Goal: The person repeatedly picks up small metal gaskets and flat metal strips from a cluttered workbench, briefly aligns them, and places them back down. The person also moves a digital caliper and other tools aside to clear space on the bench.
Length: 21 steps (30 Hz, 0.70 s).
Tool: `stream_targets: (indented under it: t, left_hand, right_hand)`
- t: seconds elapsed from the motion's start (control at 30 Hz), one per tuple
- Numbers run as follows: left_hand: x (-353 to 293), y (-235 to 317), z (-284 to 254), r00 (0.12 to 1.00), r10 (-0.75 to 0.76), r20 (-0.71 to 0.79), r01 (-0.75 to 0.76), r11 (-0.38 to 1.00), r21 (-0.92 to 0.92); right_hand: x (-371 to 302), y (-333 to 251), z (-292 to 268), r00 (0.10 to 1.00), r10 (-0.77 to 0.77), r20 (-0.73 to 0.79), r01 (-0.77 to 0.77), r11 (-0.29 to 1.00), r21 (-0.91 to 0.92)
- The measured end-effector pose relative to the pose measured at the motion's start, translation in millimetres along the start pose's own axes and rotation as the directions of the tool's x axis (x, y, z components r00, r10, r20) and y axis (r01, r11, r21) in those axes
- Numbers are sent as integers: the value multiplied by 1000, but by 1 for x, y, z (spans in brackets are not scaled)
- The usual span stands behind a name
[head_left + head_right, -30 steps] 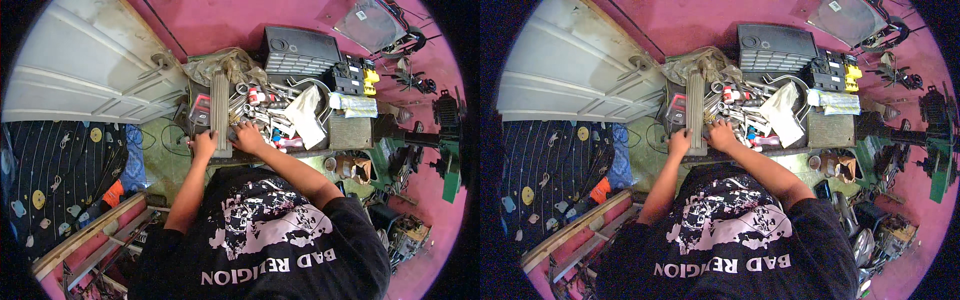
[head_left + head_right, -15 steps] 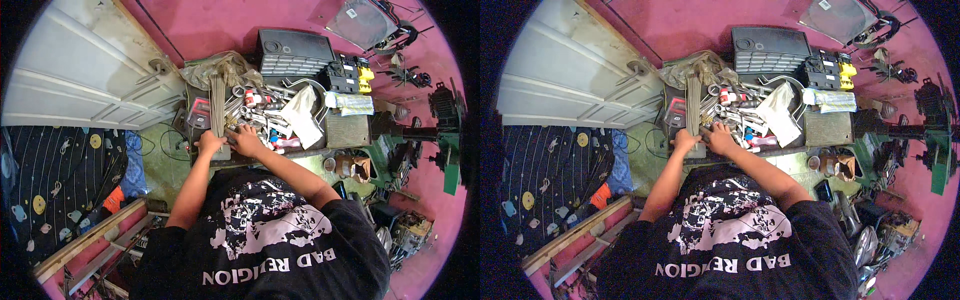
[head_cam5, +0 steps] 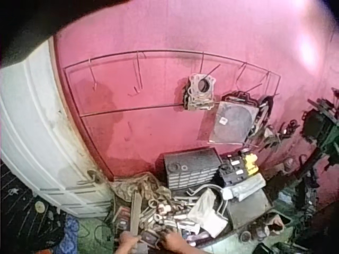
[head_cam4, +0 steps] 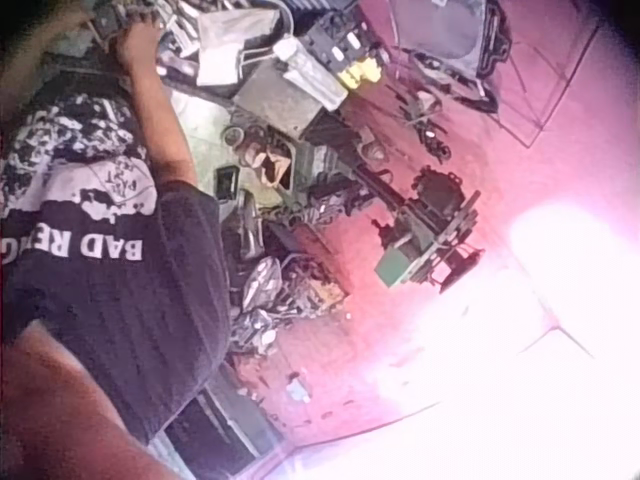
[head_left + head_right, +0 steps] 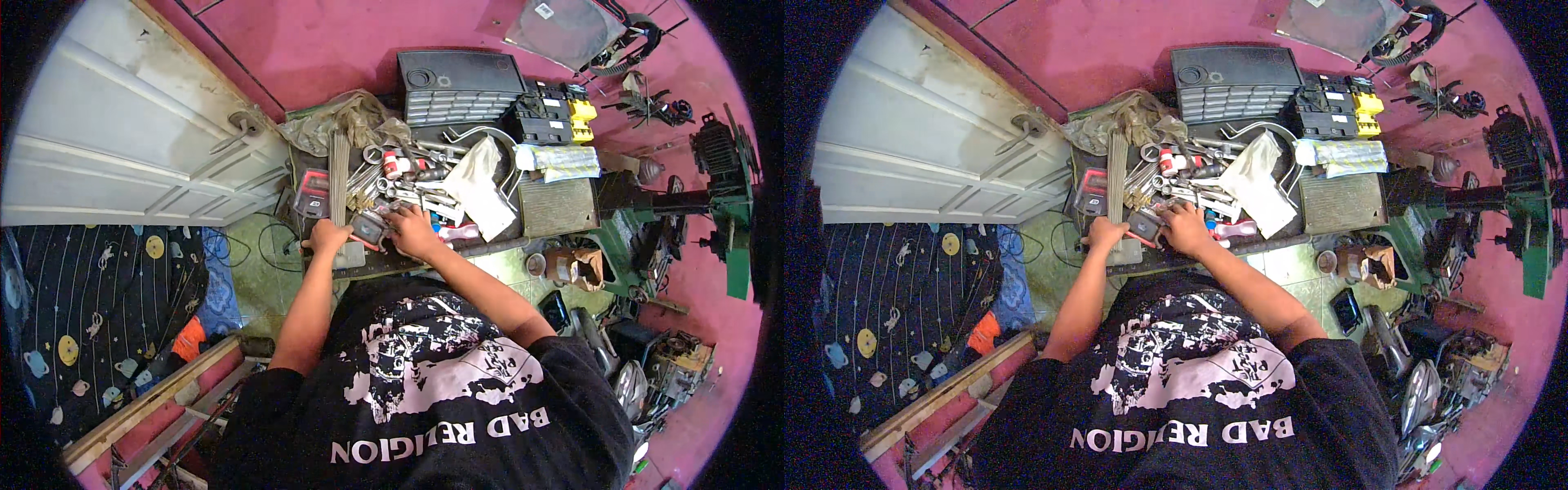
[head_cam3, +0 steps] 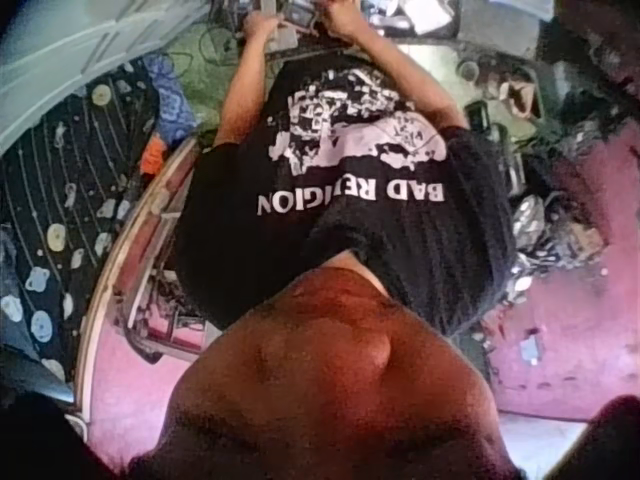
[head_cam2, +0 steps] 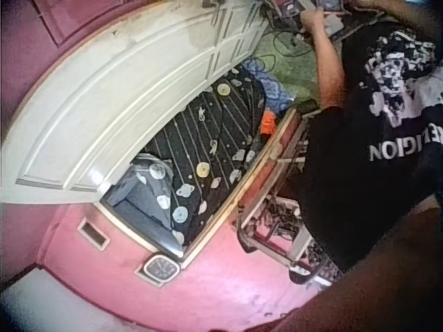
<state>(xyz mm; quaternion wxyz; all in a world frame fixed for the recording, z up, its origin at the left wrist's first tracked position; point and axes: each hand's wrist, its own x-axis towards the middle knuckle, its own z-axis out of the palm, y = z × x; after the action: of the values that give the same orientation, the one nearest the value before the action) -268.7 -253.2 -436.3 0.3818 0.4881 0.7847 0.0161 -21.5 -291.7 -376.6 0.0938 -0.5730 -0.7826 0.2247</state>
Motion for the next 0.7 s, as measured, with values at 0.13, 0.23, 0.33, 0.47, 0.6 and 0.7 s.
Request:
stream_targets:
  t: [0.13, 0.23, 0.33, 0.47, 0.6, 0.7]
  left_hand:
    - [-18, 15, -8, 996, 9, -87, -5, 999, 53]
    - [-11, 11, -14, 1000, 11, -28, -12, 1000, -9]
    - [-2, -3, -19, 986, 166, -4, -166, 979, -116]
    - [-27, 3, -50, 971, 235, 50, -221, 954, -205]
    - [-48, -22, -76, 944, 317, 89, -311, 947, -78]
    - [-113, -4, -103, 940, 338, 49, -337, 941, -33]
  right_hand:
    - [0, 2, -11, 997, 57, 58, -58, 998, 13]
    - [-3, 9, -10, 998, 53, 39, -54, 998, 38]
    - [-7, 17, -8, 999, 27, -23, -26, 999, 31]
    - [-13, 26, -19, 998, 34, -47, -33, 999, 23]
    - [-21, 33, -37, 978, -39, -204, 30, 999, -44]
    - [-22, 35, -61, 949, -154, -275, 149, 988, -40]
